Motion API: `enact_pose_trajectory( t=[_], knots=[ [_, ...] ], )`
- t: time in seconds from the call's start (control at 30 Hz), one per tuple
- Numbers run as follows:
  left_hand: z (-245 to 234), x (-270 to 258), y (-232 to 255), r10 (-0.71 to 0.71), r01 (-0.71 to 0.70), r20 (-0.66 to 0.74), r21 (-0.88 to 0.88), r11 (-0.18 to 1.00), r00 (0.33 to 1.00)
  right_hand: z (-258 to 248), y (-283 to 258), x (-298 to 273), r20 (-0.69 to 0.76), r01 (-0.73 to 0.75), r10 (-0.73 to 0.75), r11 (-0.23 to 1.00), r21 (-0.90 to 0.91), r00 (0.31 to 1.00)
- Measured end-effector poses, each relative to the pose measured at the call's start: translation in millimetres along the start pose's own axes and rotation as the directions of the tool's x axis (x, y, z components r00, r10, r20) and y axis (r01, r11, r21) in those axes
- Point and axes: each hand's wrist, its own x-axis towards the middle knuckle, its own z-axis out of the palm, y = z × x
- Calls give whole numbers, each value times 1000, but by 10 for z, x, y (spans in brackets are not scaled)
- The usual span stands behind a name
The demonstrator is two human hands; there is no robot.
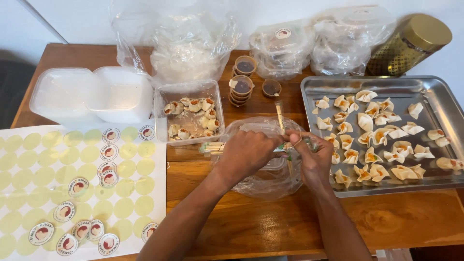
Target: The person packages snacks by placing them into small plastic containers, applying lids, and attaching labels from a sticker sheet.
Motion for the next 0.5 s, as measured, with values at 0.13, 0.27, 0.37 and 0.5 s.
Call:
enact_pose_trajectory(
  t=[0.13, 0.27, 0.37, 0.5],
  knots=[
    [82, 5, -52, 15, -15, -13, 25, 1000, 1000, -26, -49, 19, 66, 10, -2, 992, -127, 998],
    [147, 30, -64, 27, -27, 9, 24, 999, 1000, -144, 62, 72, 136, 31, -13, 991, -133, 991],
    [-30, -38, 2, 19, -19, 38, -21, 1000, 999, -201, 167, 106, 155, 25, -22, 999, -19, 988],
    [-207, -89, 35, -9, 12, 33, -75, 997, 999, -296, 274, 192, 192, 110, -132, 986, 123, 972]
  ],
)
